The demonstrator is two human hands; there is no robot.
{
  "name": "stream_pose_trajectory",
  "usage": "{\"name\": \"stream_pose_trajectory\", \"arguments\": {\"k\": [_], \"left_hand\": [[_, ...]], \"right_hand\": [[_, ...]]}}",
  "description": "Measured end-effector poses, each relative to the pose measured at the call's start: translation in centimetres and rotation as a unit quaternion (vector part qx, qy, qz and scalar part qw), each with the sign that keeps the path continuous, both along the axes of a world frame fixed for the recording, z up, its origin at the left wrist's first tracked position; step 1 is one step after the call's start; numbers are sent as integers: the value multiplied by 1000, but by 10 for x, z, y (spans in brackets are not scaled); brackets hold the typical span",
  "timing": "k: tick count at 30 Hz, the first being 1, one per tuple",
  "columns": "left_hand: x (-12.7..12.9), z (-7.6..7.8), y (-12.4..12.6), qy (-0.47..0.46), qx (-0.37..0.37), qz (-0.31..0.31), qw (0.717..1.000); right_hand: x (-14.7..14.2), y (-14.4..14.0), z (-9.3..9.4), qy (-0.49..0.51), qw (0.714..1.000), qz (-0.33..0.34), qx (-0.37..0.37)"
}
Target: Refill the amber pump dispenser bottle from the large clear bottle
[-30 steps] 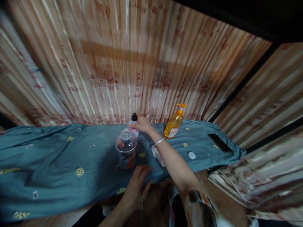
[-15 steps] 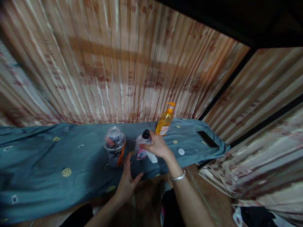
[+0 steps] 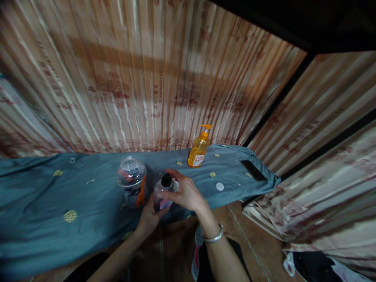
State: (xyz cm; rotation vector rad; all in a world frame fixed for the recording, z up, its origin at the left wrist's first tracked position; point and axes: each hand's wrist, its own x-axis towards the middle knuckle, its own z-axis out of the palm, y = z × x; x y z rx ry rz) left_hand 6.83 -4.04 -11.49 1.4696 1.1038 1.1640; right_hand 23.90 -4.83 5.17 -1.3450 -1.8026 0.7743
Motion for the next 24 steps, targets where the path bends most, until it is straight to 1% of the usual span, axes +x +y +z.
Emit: {"name": "stream_pose_trajectory", "arguments": {"k": [3, 7, 10, 14, 16, 20, 22, 24], "left_hand": [[-1, 7, -1, -21, -18, -14, 1000], [-2, 17, -4, -49, -30, -31, 998], [-1, 22, -4, -64, -38, -36, 997], [0, 24, -5, -74, -51, -34, 995], [1, 24, -5, -78, -56, -30, 995], [1, 25, -7, -87, -64, -33, 994], [0, 26, -8, -90, -67, -38, 993], [-1, 29, -9, -90, -71, -45, 992]], "right_hand": [[-4, 2, -6, 57, 998, -25, 26], [-6, 3, -11, 96, 994, -18, 37], [-4, 3, -9, 99, 995, 3, 31], [-2, 1, -5, 81, 996, 33, 28], [-3, 1, -5, 69, 997, 20, 31], [-6, 3, -8, 80, 994, -45, 54], [-5, 3, -9, 92, 993, -42, 59], [-2, 2, -7, 96, 994, -10, 59]]}}
